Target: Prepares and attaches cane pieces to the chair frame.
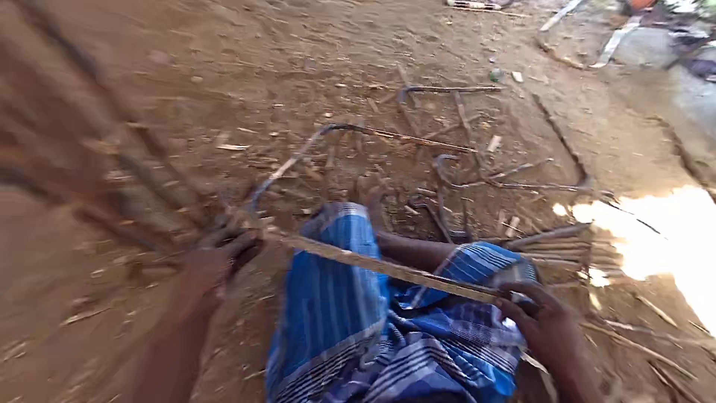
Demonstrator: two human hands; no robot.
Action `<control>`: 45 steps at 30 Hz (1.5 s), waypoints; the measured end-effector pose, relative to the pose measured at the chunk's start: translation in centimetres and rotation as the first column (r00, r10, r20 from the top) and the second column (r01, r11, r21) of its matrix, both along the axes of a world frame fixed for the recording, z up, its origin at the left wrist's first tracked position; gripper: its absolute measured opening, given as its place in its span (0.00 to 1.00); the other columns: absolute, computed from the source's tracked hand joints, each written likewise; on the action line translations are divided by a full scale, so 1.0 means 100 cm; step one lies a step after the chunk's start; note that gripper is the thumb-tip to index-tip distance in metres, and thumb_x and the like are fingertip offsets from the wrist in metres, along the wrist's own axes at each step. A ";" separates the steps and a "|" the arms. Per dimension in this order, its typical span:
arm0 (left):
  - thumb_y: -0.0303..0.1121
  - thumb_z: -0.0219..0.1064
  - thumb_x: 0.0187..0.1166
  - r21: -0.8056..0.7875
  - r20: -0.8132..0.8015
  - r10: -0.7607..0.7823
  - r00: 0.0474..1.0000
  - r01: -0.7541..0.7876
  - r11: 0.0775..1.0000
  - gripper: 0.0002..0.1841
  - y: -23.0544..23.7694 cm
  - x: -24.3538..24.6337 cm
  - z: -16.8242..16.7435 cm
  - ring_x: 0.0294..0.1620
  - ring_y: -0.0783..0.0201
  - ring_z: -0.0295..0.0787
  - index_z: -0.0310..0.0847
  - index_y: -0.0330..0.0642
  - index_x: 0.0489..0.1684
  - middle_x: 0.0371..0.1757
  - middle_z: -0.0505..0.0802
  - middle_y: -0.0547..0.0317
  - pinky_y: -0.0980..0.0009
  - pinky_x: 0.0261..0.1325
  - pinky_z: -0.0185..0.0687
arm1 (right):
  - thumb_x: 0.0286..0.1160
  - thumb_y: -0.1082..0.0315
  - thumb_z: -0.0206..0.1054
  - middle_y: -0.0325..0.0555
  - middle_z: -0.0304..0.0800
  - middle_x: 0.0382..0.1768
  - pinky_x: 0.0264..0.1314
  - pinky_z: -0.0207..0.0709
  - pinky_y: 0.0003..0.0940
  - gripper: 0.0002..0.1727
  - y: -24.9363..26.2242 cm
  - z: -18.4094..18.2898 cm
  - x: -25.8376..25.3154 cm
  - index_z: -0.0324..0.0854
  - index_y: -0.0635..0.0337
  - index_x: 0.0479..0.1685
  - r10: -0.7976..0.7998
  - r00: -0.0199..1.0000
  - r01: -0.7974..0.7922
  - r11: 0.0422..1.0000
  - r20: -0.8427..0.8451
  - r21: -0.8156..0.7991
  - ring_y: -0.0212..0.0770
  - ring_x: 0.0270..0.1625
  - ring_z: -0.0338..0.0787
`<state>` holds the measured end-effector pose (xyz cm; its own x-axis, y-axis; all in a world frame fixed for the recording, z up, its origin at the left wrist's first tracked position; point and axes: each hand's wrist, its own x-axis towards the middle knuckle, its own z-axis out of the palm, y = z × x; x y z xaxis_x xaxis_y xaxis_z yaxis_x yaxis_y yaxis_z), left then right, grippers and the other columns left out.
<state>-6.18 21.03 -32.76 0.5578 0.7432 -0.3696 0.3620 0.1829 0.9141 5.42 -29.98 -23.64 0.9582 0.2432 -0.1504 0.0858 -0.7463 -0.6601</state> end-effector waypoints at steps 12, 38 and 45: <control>0.34 0.73 0.78 -0.608 0.486 -0.507 0.712 0.692 0.389 0.27 -0.344 0.045 0.035 0.42 0.58 0.92 0.72 0.34 0.75 0.51 0.92 0.46 0.63 0.50 0.91 | 0.72 0.66 0.78 0.37 0.91 0.50 0.31 0.91 0.37 0.11 0.007 0.007 -0.005 0.91 0.46 0.52 -0.077 0.997 0.078 0.994 -0.015 0.081 0.36 0.27 0.89; 0.24 0.73 0.77 -0.666 0.464 -0.254 0.848 0.524 0.531 0.06 -0.352 0.067 0.021 0.32 0.62 0.89 0.91 0.35 0.47 0.39 0.93 0.46 0.67 0.43 0.91 | 0.69 0.71 0.70 0.32 0.90 0.36 0.30 0.83 0.25 0.08 -0.018 0.001 0.024 0.91 0.54 0.42 0.344 0.917 -0.381 0.906 0.203 0.186 0.25 0.29 0.85; 0.22 0.73 0.75 -0.665 0.473 -0.261 0.841 0.536 0.520 0.06 -0.352 0.069 0.018 0.29 0.63 0.88 0.93 0.36 0.45 0.37 0.93 0.47 0.70 0.39 0.89 | 0.69 0.69 0.71 0.29 0.90 0.36 0.31 0.82 0.23 0.07 -0.014 0.000 0.022 0.92 0.51 0.42 0.344 0.908 -0.376 0.921 0.238 0.105 0.23 0.30 0.84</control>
